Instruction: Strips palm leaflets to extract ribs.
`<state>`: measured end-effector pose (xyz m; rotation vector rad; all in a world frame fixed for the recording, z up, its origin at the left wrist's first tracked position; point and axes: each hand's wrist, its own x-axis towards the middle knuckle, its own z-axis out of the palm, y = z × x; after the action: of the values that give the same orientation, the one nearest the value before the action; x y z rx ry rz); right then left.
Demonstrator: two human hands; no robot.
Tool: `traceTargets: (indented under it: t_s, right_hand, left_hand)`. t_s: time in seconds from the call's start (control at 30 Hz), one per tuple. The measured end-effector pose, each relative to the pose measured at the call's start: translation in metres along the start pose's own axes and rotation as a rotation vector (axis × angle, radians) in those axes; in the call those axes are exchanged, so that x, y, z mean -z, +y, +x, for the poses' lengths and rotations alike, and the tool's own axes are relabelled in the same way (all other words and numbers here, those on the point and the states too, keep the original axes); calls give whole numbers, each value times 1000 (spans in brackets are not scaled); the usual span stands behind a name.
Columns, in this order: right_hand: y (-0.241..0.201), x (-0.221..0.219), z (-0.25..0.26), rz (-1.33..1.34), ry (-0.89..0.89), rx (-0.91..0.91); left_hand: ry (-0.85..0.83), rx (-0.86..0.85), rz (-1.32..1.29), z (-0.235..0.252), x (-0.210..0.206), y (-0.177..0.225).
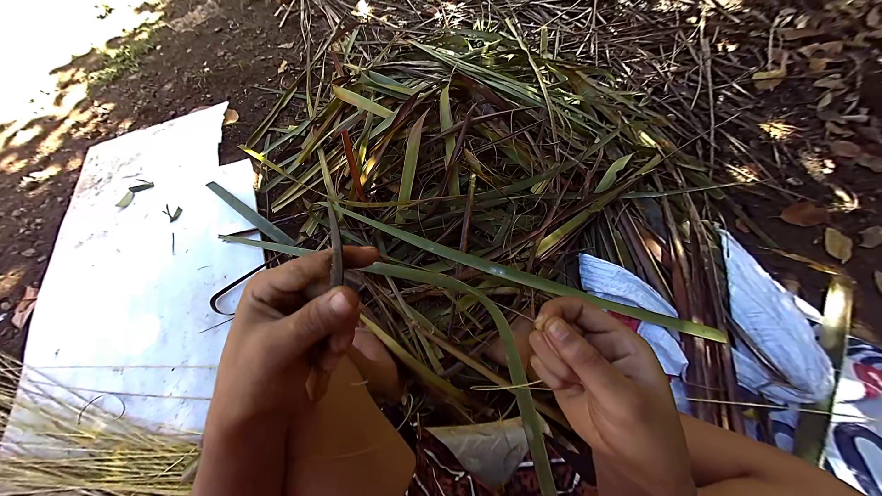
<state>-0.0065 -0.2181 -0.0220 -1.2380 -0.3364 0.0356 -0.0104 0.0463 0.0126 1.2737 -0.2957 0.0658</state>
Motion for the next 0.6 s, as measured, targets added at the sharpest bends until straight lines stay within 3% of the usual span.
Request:
traceTargets:
  t_s: [0.13,0.3,0.6]
  right_hand:
    - [-1,-5,4,-7,37,18]
    - [1,-21,5,-23,31,45]
    - [1,-33,4,-6,-22,36]
  left_hand:
    - [-207,41,33,-2,-9,-9]
    - [-333,175,125,0,-35,-17]
    - [-282,86,108,2,-35,-22]
